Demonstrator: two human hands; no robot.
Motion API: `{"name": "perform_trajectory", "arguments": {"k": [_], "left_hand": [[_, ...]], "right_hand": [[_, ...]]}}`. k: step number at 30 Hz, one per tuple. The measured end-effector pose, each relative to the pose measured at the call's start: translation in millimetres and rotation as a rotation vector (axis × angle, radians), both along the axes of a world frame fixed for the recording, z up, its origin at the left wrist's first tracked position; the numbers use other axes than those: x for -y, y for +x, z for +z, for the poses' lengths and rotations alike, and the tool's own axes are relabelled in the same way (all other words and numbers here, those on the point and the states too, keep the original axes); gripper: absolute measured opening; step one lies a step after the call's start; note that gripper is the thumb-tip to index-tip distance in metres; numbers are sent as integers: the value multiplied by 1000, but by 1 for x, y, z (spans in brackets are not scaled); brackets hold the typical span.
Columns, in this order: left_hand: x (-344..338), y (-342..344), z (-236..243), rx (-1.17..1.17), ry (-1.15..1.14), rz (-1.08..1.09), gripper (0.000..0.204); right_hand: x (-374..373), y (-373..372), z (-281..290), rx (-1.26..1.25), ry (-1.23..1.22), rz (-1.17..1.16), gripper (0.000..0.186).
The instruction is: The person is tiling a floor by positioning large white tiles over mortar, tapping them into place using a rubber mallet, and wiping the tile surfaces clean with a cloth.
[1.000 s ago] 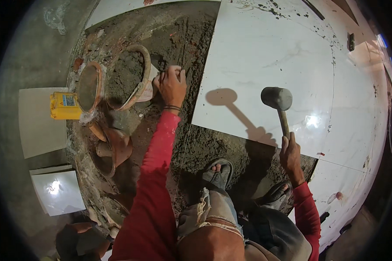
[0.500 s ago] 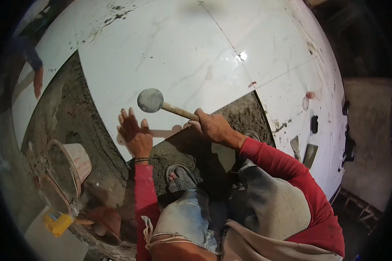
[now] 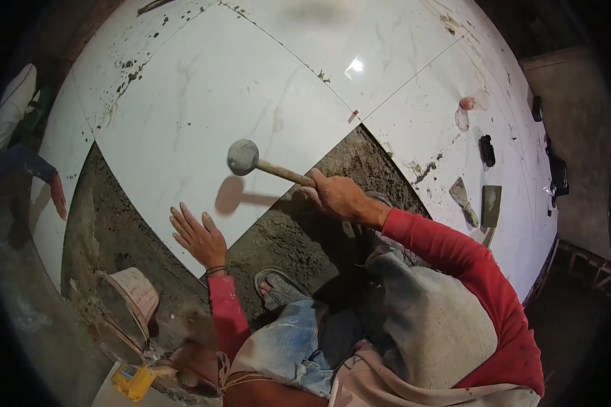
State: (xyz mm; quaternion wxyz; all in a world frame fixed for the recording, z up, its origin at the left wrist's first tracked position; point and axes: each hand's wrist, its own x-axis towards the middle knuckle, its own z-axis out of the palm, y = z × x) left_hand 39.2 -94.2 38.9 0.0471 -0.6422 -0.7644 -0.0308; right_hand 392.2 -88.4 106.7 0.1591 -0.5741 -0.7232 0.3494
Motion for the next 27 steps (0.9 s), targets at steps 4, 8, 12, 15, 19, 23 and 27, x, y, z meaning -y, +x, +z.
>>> {"name": "perform_trajectory", "arguments": {"k": [4,8,12,15,19,23,27], "left_hand": [[-9,13,-1,-49,-3,23,64],[-23,34,0,-41,-3,-9,68],[-40,77,0,-6,65,-118,66],[-56,105,5,7,43,-145,66],[-62,113,6,27,44,-173,69],[-61,102,2,36,24,-133,68],[-74,91,-9,226,8,-227,65]], "right_hand": [[-9,12,7,-14,29,1,38],[-19,26,5,35,5,21,37],[-18,46,-9,-19,111,1,34],[-22,61,-10,46,-94,3,34],[-27,69,-6,-50,77,30,35],[-36,53,8,-37,-38,47,34],[-40,42,-15,-64,60,17,33]]}}
